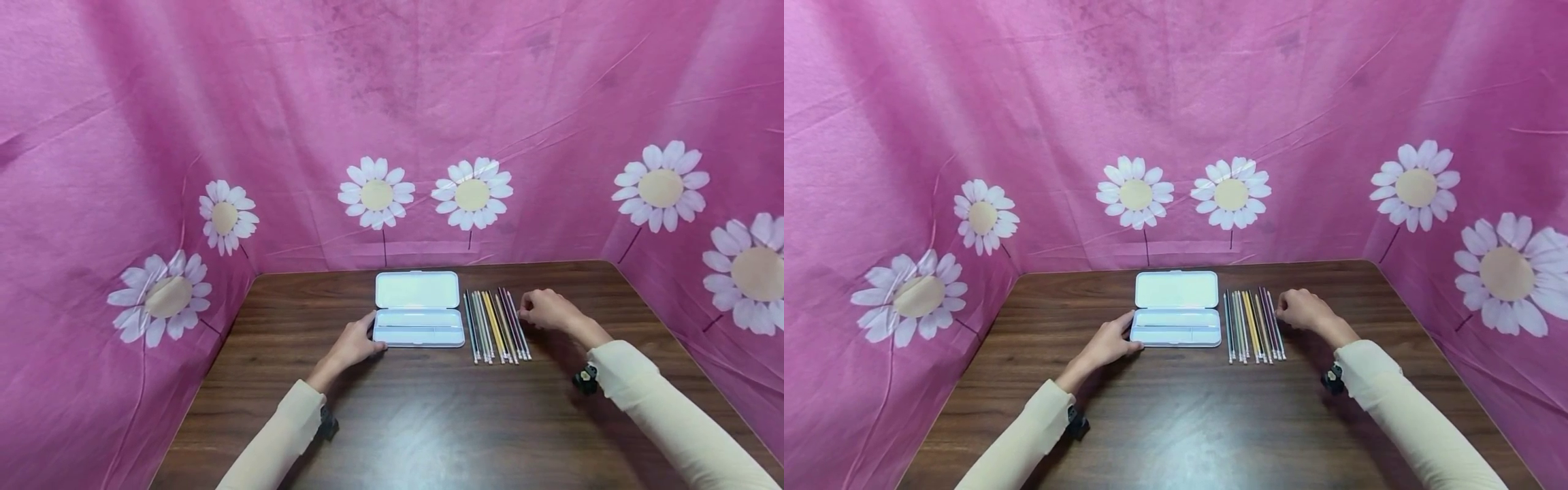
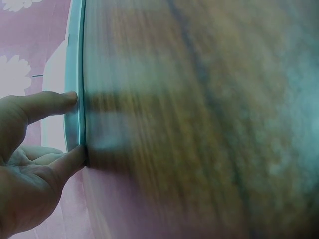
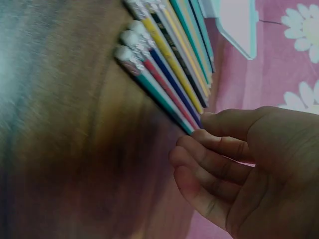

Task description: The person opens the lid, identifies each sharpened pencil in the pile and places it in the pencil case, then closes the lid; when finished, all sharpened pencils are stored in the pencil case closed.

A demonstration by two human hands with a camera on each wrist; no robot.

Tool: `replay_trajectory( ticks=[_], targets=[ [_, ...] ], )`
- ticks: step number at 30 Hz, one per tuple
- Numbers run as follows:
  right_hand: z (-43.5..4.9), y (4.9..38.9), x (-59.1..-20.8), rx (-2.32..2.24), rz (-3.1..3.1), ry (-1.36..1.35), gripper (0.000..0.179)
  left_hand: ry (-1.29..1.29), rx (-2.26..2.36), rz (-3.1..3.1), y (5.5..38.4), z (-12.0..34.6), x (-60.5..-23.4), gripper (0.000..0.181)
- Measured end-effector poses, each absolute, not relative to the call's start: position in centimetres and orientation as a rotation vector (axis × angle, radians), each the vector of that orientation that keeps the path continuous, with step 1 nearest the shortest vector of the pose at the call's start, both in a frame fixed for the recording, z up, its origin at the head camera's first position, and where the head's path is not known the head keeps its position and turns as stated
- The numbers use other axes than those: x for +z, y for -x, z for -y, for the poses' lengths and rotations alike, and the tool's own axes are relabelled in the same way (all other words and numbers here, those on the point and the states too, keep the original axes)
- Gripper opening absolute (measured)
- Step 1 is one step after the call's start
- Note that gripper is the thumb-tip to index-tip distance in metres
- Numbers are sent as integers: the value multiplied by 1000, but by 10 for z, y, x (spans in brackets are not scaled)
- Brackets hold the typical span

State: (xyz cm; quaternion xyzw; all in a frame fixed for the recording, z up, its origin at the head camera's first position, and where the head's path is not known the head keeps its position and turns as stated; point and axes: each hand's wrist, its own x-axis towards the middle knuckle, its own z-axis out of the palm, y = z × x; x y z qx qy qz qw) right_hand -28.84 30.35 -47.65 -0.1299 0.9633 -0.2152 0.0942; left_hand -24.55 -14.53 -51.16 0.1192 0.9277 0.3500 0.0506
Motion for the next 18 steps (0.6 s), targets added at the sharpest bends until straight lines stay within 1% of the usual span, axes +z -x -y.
replay_trajectory(
  ticks=[7, 18],
  targets=[
    [-304, 286, -492, -673, -2866, 337, 19, -365, 1074, -2814, 245, 144, -511, 85],
    [-303, 284, -489, -676, -2840, 182, 19, -343, 1073, -2809, 244, 144, -509, 86]
  ],
)
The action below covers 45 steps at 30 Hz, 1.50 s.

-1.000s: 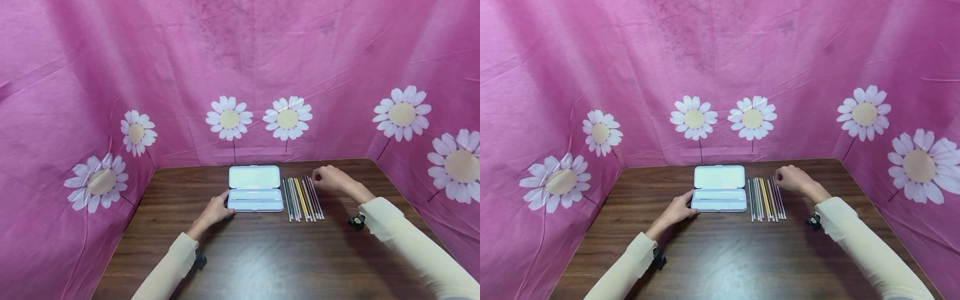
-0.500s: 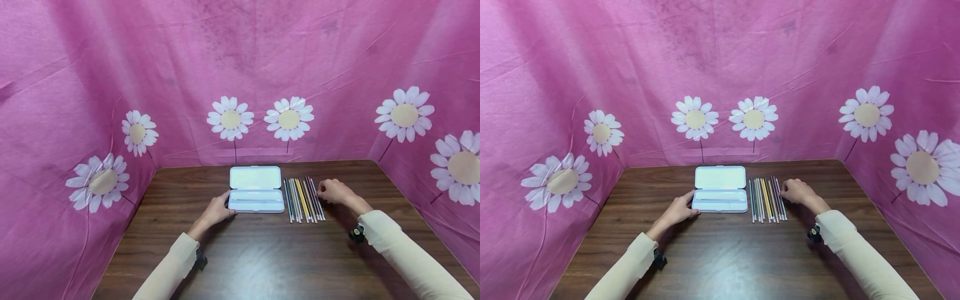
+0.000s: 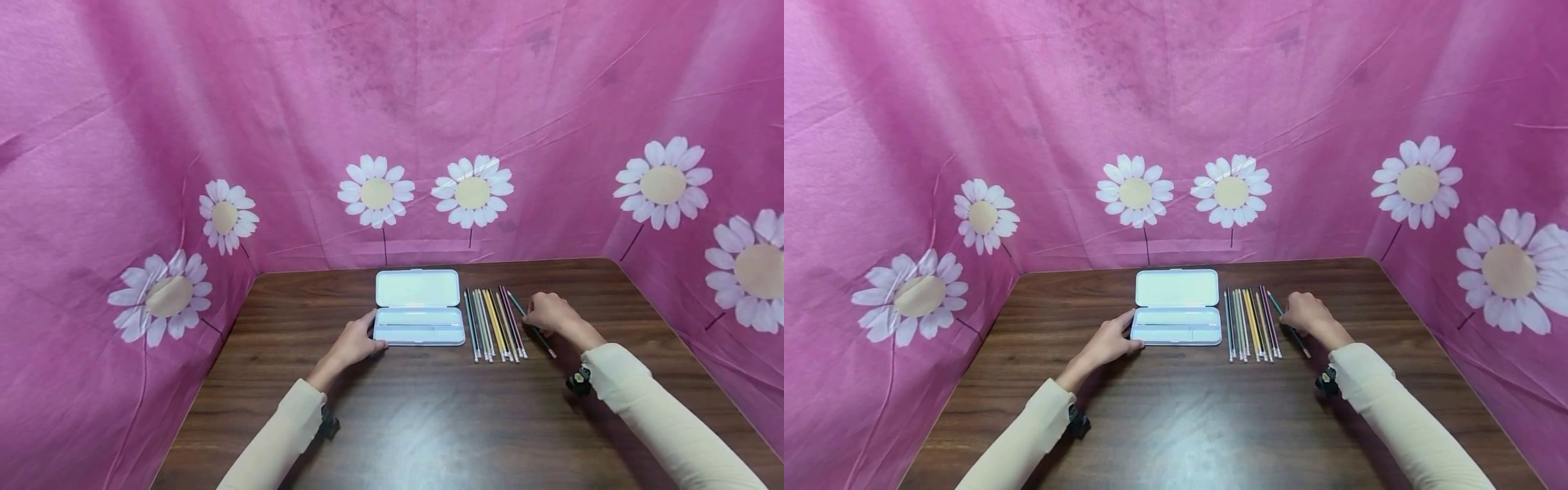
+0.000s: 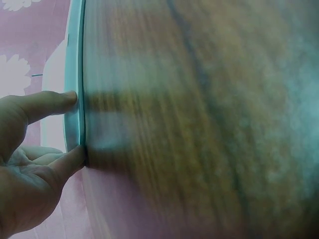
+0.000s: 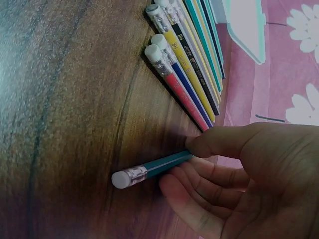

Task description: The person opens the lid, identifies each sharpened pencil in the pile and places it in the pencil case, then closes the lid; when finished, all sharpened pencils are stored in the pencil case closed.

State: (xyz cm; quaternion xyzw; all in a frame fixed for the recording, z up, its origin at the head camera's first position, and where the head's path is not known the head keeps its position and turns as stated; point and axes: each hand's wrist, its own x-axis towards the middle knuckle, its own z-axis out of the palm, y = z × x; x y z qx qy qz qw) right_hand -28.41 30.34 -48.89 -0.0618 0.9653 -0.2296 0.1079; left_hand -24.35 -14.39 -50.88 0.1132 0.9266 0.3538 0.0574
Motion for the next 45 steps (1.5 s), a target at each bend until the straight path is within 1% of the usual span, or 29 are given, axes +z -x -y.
replay_trajectory(
  ticks=[11, 18, 23, 31, 45],
  targets=[
    [-302, 277, -486, -636, -2859, 144, 18, -337, 1068, -2816, 243, 143, -508, 86],
    [-301, 275, -486, -609, -2899, 158, 19, -382, 1040, -2842, 242, 144, -508, 83],
    [-300, 275, -485, -626, -2921, 150, 19, -400, 1083, -2835, 242, 145, -509, 85],
    [-298, 278, -480, -610, -2981, 208, 19, -370, 1073, -2831, 243, 145, -509, 87],
    [-273, 279, -442, -574, -3079, 377, 14, -370, 1071, -2820, 243, 144, -508, 87]
  ],
)
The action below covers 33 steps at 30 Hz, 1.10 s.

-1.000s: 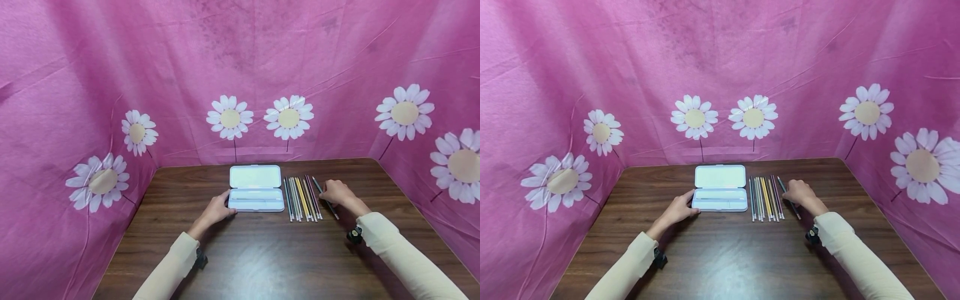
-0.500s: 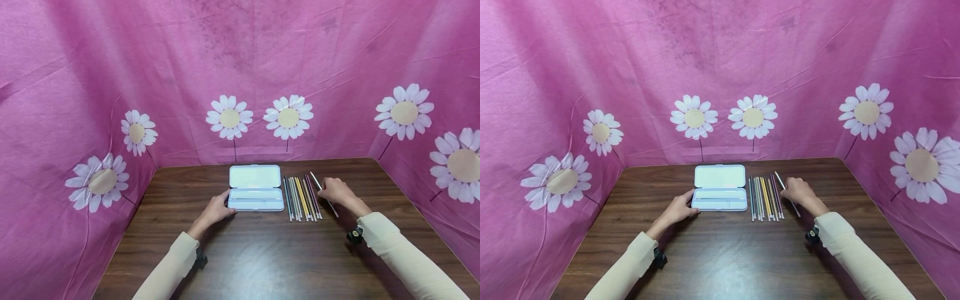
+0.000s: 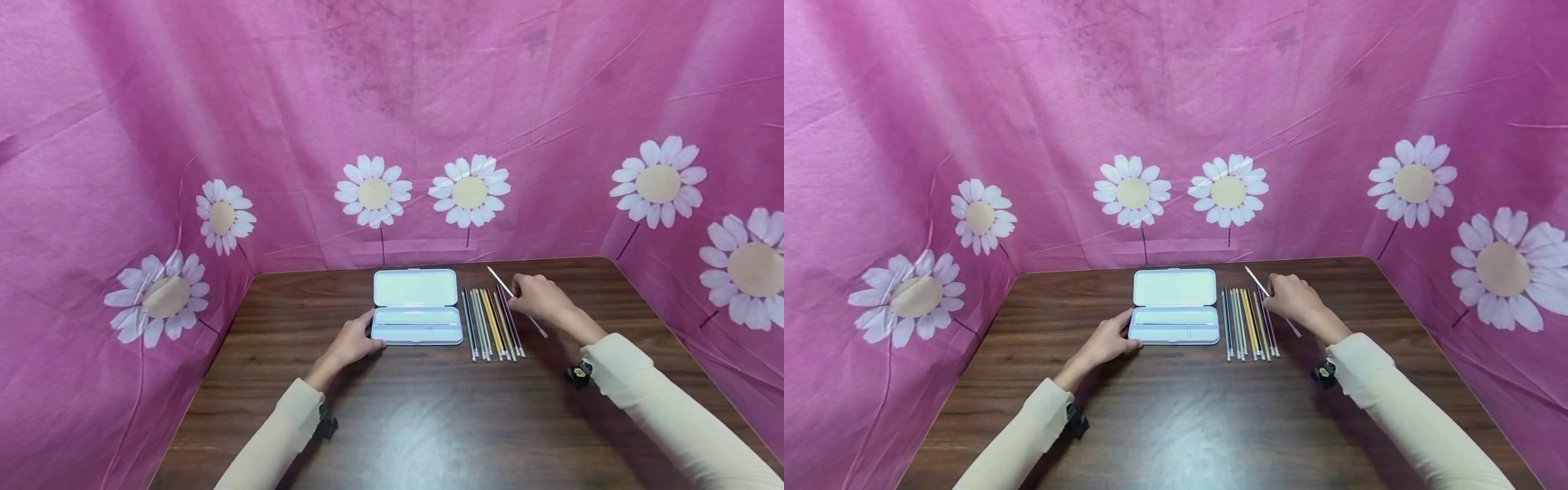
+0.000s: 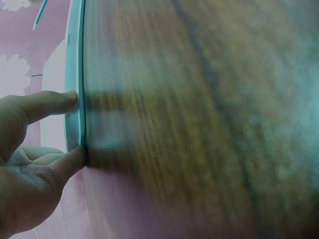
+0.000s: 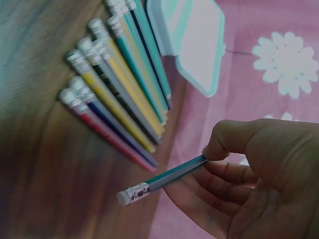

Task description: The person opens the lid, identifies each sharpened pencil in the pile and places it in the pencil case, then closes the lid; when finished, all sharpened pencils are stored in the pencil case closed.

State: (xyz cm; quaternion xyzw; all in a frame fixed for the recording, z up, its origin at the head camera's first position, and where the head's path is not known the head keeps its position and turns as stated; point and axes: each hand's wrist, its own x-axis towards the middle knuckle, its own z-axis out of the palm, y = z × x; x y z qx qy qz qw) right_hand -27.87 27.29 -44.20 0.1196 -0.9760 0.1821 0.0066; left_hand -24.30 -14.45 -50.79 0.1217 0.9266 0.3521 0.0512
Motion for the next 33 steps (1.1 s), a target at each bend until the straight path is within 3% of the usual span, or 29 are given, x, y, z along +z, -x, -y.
replay_trajectory(
  ticks=[15, 33],
  targets=[
    [-220, 277, -396, 435, 2984, -620, 8, -372, 1062, -2818, 242, 145, -506, 87],
    [-162, 282, -372, 227, 2885, -948, 14, -359, 1067, -2812, 242, 144, -508, 86]
  ],
)
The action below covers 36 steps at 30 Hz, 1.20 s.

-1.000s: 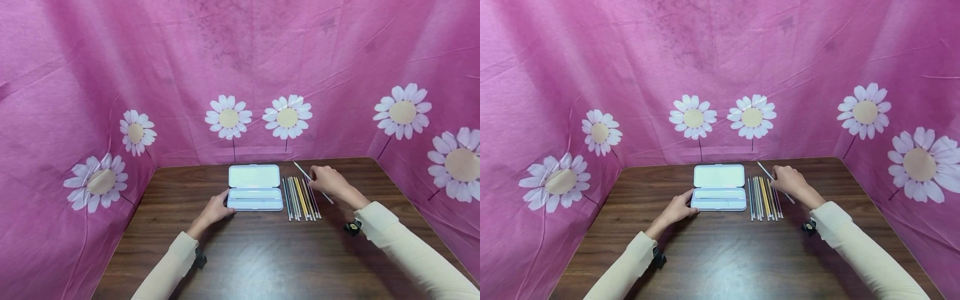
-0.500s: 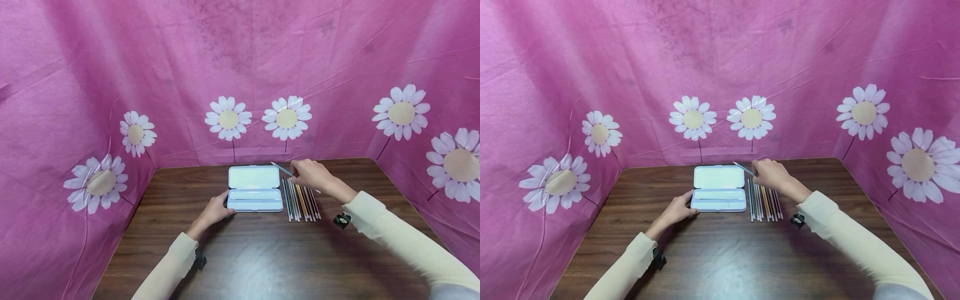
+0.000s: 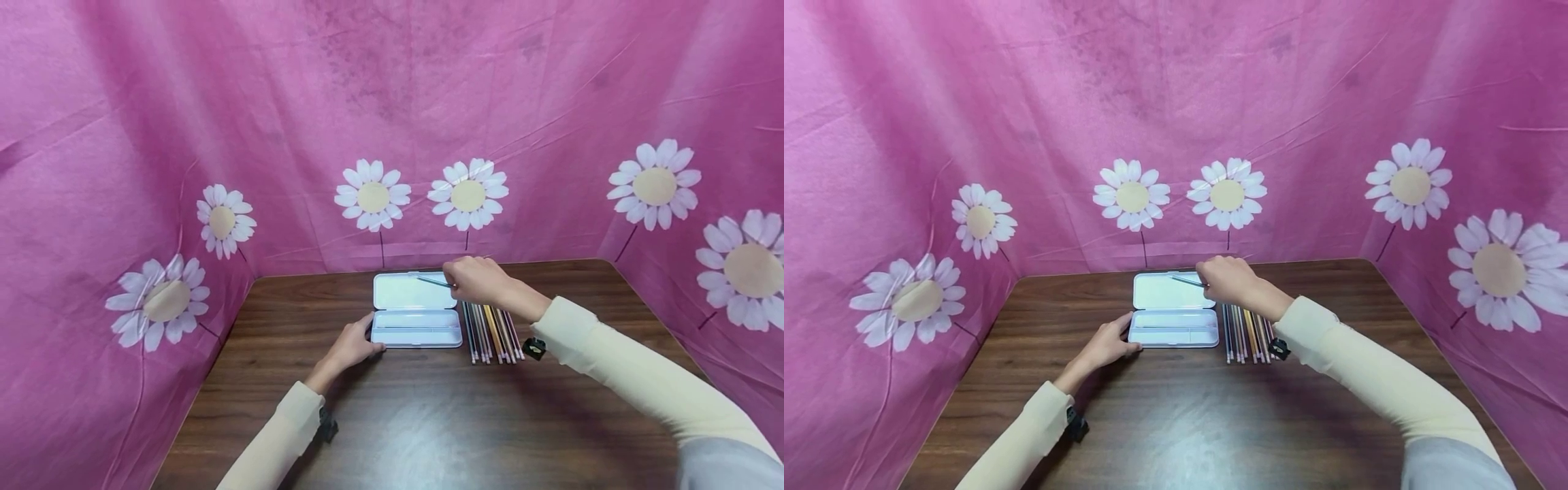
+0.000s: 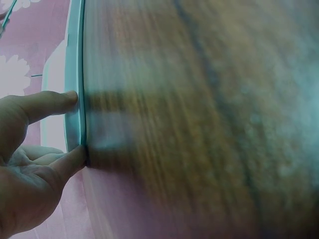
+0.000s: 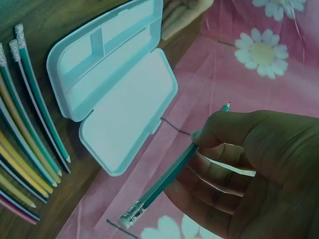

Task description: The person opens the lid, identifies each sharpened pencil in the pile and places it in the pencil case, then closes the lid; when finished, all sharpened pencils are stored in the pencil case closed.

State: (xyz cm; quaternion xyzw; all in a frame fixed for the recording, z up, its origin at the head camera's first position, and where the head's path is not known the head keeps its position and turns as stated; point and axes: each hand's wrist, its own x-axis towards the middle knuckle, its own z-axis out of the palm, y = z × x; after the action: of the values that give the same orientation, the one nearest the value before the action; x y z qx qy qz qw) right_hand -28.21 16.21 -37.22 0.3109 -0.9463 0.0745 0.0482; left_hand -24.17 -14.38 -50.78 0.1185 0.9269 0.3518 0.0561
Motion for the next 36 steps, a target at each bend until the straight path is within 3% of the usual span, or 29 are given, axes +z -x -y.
replay_trajectory(
  ticks=[19, 36],
  targets=[
    [-98, 297, -396, 18, 2893, -1115, 8, -303, 1034, -2827, 240, 145, -508, 86],
    [-90, 312, -428, 46, 3054, -1149, 17, -347, 1058, -2823, 240, 141, -507, 84]
  ],
)
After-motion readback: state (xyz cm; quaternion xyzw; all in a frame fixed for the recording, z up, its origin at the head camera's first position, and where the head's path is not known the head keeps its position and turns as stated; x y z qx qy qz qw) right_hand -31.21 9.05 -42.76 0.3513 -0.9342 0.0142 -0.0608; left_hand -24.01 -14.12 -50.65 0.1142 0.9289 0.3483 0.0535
